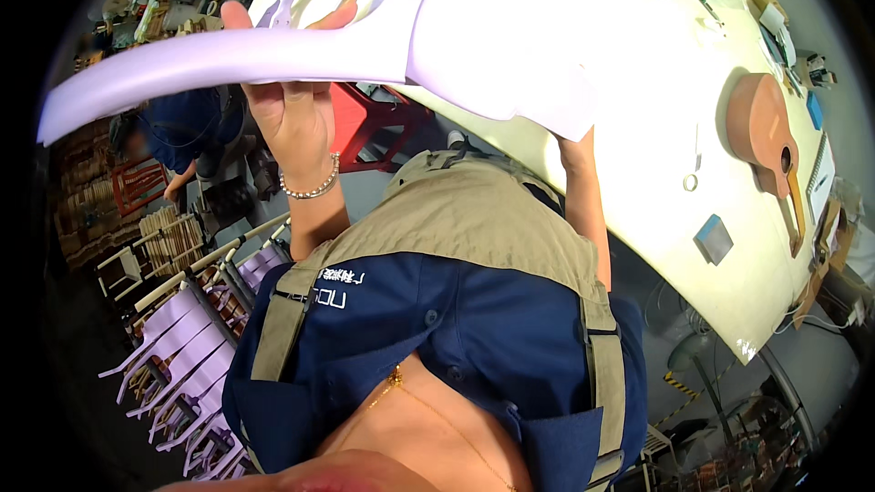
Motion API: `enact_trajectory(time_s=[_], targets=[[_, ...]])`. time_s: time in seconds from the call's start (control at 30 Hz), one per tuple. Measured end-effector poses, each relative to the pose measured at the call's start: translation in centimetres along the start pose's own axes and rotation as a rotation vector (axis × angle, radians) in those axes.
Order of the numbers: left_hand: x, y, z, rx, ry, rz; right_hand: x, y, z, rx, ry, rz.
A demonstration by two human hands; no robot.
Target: The person repeatedly picks up unfinished purple guitar-shaped wooden parts from a nearby rack, sands their edges with a sanding block, and places them on a workbench. The person handles the parts one at a time, turning them over to sand different sides.
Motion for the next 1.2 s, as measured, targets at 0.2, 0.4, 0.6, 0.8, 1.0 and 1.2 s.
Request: enact_trajectory(time_s=[0.2,0.4,0.6,0.8,1.0,1.2], targets=[[0.2,-0.6,-0.4,-0.033,0.029,0.019,1.2,-0.2,0.7,0.078,0.048,-0.046],[-2.0,-1.9,0.9,-0.046,0.180,0.012,1.3,-2.4,0.6,0.019,0.058,0.196],[-1.0,-2.1,-0.8,-0.039,0.120,0.047,2.0,-2.1,0.4,0.047,0.026,0.293],[3.8,-0.3,-5.7,0.021,-0.098,-0.124,2.9,0.4,1.4,0.006,-0.001,0.093],[10.5,-0.2,-7.7,-0.007,-0.293,-0.081,1.4,2.6,3.0,0.014,0.097,-0.062],[15.9,-0.5,-7.6,0.037,-0.449,0.058,-0.9,0.9,5.4,-0.145,0.207,-0.140]])
Point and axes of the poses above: each hand's wrist, its own z-axis away from the middle knuckle, its own x-axis out of the palm, y = z × x, the point moved 8 cm from there along -z, towards the middle knuckle, and after that the axes turned 7 degrees about -y, right-handed, at the moved point
